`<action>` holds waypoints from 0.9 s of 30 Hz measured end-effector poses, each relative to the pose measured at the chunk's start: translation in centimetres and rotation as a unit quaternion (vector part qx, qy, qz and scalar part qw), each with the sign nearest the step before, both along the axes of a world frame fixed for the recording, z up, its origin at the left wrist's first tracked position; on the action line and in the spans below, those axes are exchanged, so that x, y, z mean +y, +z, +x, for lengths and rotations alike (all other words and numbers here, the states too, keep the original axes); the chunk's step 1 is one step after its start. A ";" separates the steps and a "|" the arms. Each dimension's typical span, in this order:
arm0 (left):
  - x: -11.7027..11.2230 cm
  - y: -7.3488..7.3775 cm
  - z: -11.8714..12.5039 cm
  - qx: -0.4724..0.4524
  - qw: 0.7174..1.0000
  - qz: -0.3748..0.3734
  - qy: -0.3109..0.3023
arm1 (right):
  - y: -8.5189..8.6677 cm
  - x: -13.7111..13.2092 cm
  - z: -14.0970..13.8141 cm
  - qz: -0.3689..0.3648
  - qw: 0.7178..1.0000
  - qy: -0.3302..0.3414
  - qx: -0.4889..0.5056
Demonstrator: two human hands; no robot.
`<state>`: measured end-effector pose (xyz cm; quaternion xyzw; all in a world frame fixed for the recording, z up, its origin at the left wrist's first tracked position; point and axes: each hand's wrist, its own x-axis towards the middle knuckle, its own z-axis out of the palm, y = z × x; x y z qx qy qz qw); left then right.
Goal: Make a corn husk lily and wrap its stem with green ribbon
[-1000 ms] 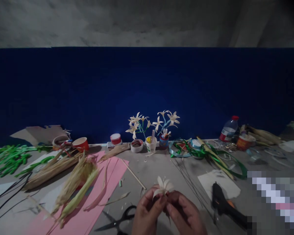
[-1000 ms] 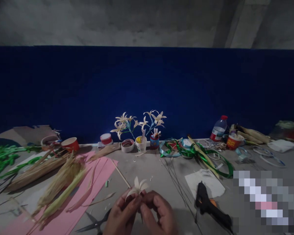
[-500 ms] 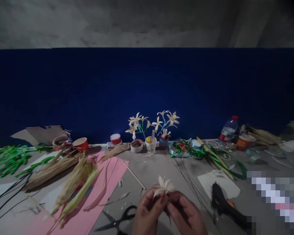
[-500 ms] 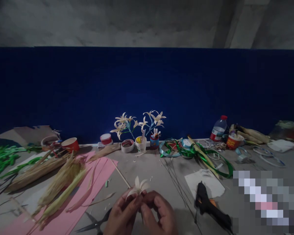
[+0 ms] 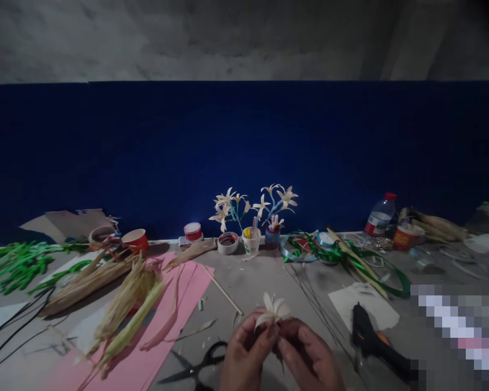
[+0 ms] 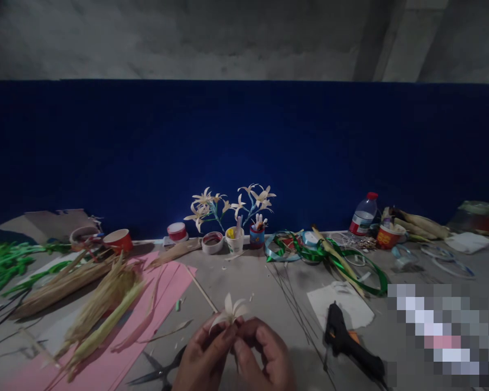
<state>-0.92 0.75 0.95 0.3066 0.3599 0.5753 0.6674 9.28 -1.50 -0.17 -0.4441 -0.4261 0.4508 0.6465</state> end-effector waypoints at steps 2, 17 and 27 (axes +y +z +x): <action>0.0 0.1 0.1 -0.001 1.000 0.001 0.002 | 0.0 0.0 0.0 -0.006 1.000 -0.008 -0.003; 0.4 -1.0 0.0 -0.003 1.000 0.000 0.000 | -0.5 0.3 0.6 0.000 0.999 0.044 -0.017; 0.5 -0.9 0.1 0.005 1.000 0.000 0.007 | -0.4 0.3 0.5 0.009 0.999 0.035 -0.025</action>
